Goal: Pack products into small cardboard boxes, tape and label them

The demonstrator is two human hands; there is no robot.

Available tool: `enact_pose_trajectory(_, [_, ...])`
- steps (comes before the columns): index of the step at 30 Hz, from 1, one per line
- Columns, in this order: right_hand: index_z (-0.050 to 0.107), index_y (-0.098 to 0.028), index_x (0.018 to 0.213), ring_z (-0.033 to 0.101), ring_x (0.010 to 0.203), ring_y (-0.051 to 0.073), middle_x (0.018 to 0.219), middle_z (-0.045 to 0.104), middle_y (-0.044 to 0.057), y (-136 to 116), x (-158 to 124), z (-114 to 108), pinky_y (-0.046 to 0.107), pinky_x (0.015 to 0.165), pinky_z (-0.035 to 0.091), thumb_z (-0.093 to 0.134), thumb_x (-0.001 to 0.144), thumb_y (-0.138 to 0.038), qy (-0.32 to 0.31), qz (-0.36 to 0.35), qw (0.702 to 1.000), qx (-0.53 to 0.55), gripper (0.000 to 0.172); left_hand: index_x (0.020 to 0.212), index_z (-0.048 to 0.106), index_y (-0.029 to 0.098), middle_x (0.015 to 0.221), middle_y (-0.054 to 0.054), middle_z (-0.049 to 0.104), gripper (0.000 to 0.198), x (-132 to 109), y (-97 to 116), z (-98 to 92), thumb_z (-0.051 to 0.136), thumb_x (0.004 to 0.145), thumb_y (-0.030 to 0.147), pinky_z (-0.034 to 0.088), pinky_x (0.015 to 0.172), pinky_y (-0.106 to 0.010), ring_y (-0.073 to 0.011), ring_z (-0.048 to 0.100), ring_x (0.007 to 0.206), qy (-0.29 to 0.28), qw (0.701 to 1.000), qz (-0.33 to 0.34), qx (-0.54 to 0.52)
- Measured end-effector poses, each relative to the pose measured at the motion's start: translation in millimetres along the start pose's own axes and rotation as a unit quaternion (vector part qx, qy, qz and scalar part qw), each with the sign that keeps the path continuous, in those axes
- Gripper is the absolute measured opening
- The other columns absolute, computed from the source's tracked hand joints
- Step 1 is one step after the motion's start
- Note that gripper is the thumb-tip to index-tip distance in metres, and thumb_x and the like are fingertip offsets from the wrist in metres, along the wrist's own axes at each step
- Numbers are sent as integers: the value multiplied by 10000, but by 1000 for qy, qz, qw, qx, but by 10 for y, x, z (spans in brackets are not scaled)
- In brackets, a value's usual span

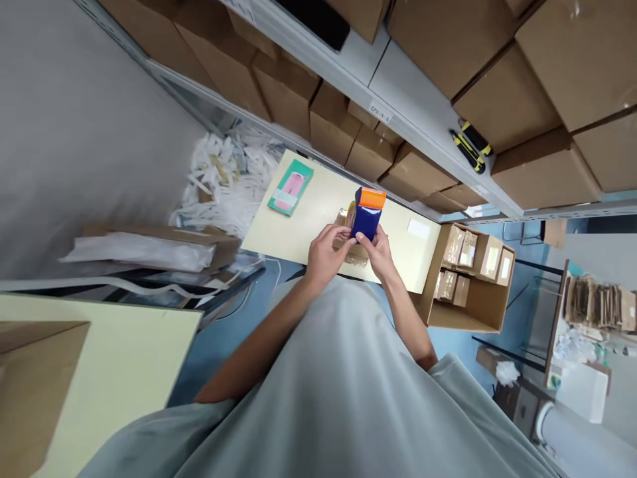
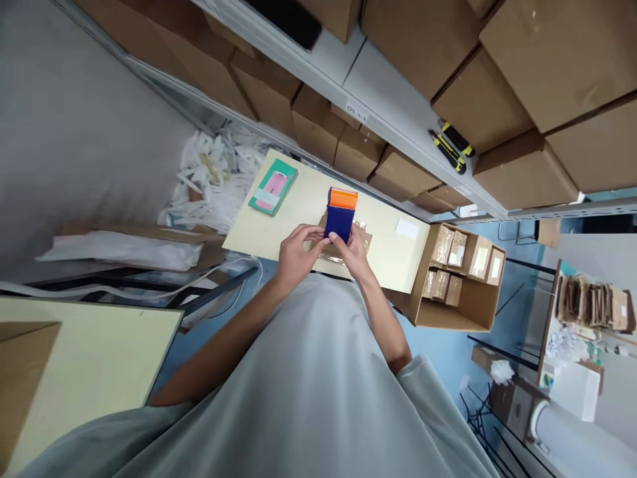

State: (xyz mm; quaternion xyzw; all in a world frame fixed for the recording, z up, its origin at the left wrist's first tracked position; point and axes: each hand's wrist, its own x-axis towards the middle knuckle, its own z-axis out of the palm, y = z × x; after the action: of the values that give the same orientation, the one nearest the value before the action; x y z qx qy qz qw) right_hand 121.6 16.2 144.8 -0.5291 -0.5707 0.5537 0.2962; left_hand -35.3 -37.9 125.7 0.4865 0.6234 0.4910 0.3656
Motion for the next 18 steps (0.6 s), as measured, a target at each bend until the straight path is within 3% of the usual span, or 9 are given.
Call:
enact_pose_trajectory(5, [767,-204,1327,805,1272,320,1282,868,115,-135,-82,-26,479,1206,640,768,938,-904,-19,32,998,56,801,1229,794,244,1273,-79,822,228,-92,110,-145,709,1106,417,697,1037,-402,-230,813,1051,-29,999,35,4])
enact_pose_trajectory(8, [782,-202,1282,807,1239,323,1223,872,107,-152,-91,-23,468,1166,649,760,926,-932,-17,30,999,41,813,1183,808,250,1203,-76,834,237,-58,159,-271,727,1081,448,698,1020,-416,-239,807,1025,-51,998,39,11])
enact_pose_trajectory(10, [775,-199,1301,803,1236,326,1257,865,114,-139,-117,-30,471,1159,651,762,931,-926,-24,13,1000,14,816,1229,811,250,1186,-79,827,284,2,191,-398,741,1066,471,702,978,-421,-240,794,1000,-37,999,26,17])
enact_pose_trajectory(14, [743,-205,1410,799,1243,329,1340,854,134,-112,-239,-136,487,1153,662,730,1014,-870,-59,-31,995,-72,774,1449,758,252,1372,-116,779,458,185,292,-696,719,1062,493,703,962,-427,-241,779,1072,4,1000,12,-2])
enact_pose_trajectory(18, [729,-201,1443,817,1199,333,1360,838,182,-98,-363,-325,495,1078,695,682,1127,-733,-100,-92,970,-203,620,1447,773,261,1388,-116,769,488,340,432,-887,701,1054,539,698,1017,-434,-270,752,1215,-75,996,46,-1])
